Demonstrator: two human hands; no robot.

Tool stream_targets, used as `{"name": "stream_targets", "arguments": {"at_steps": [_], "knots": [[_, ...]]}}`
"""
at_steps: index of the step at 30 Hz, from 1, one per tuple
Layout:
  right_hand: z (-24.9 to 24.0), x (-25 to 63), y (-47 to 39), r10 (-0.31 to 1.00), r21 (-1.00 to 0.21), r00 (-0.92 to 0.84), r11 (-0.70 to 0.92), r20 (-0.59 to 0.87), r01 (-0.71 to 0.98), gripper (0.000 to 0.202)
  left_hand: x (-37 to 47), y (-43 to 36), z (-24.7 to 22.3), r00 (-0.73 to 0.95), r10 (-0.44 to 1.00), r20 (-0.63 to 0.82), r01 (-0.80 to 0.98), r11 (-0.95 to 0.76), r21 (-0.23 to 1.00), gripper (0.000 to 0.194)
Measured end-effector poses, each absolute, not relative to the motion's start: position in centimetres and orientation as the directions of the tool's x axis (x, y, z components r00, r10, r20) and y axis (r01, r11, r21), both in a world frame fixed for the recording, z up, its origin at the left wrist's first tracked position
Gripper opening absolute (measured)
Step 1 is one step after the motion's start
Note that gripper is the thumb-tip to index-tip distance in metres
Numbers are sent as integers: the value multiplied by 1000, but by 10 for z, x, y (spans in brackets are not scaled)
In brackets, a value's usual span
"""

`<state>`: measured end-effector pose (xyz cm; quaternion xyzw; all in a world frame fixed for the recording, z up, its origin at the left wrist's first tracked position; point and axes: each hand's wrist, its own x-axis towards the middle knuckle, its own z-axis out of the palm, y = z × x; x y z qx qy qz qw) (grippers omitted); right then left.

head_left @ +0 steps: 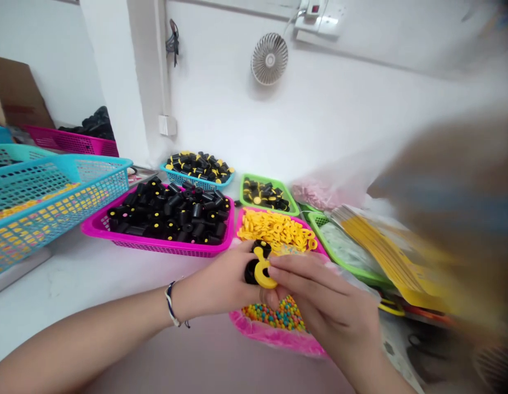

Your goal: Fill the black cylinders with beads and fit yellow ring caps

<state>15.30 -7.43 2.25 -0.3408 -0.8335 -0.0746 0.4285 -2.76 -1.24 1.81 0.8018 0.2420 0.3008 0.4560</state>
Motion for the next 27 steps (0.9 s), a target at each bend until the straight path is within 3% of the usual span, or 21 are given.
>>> {"name": "stream_targets", "arguments": {"at_steps": [6, 9, 14, 22, 24, 27], "knots": [[15, 152, -70, 467, -105, -450, 774, 761, 625, 46, -30, -10, 21, 727, 634, 264, 124, -499, 857, 25], [11, 155, -66, 437, -60, -469, 777, 767, 626, 48, -31, -10, 24, 763, 573, 299, 33, -497, 867, 30], [14, 152, -62, 403, -2, -526, 795, 749, 606, 45, -33, -10, 26, 791, 550, 268, 5, -444, 896, 18], [13, 141, -71, 648, -73, -619, 715, 444, 695, 59, -32, -10, 19, 837, 520, 170, 10, -325, 946, 8], [9, 139, -70, 619, -39, -610, 717, 495, 696, 57, -30, -10, 18, 841, 513, 170, -4, -308, 952, 3], [3, 138, -65, 491, 44, -604, 752, 628, 657, 56, -28, -11, 18, 841, 483, 244, -87, -324, 942, 15]]}}
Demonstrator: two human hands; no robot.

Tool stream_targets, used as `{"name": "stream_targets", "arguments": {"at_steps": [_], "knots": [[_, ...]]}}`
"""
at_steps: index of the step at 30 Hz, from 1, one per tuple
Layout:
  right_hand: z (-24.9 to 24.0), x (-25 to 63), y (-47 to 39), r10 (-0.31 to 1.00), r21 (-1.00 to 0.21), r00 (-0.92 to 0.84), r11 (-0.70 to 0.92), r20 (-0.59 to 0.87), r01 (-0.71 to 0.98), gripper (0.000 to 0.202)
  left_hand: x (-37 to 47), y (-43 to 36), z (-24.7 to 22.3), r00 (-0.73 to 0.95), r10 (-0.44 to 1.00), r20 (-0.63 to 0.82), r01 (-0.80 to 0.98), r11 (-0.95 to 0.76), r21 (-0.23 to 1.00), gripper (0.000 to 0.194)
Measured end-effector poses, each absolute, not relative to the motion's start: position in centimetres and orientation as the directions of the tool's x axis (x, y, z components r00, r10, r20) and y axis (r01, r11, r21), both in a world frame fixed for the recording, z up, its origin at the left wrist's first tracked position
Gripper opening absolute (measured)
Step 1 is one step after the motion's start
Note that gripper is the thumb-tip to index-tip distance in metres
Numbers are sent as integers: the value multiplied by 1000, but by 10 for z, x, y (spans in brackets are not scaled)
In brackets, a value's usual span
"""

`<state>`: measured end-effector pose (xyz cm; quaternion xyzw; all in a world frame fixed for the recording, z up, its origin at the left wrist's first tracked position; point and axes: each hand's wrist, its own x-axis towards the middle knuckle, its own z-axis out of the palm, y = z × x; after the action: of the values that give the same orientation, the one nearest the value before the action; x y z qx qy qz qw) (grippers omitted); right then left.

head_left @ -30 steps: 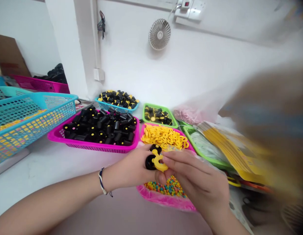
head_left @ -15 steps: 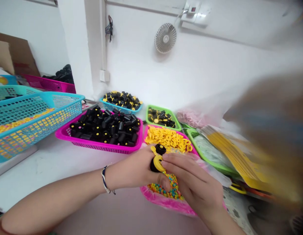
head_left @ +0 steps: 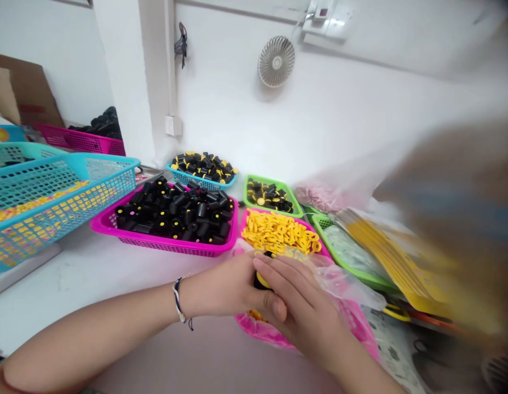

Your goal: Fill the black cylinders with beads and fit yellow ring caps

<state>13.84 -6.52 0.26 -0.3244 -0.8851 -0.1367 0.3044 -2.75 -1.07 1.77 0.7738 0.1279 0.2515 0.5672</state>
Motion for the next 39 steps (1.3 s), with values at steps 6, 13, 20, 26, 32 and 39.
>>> {"name": "stream_targets", "arguments": {"at_steps": [6, 13, 20, 26, 32, 39], "knots": [[-2, 138, -62, 385, 121, -574, 747, 723, 653, 50, -27, -12, 14, 826, 529, 195, -45, -284, 958, 29], [-11, 139, -66, 317, 233, -597, 710, 737, 664, 46, -27, -18, 19, 848, 507, 152, -75, -168, 983, 15], [2, 143, -67, 441, 79, -594, 755, 673, 650, 54, -24, -17, 16, 831, 506, 231, -135, -220, 966, 22], [21, 146, -68, 782, -292, -469, 600, 409, 745, 85, -20, -19, 7, 838, 525, 150, -27, -234, 972, 23], [20, 147, -63, 686, -354, -512, 716, 517, 602, 60, -18, -18, 10, 827, 527, 197, -106, -199, 974, 51], [12, 152, -65, 385, 36, -635, 838, 669, 545, 46, -18, -24, 12, 851, 424, 310, -293, -107, 950, 37]]}}
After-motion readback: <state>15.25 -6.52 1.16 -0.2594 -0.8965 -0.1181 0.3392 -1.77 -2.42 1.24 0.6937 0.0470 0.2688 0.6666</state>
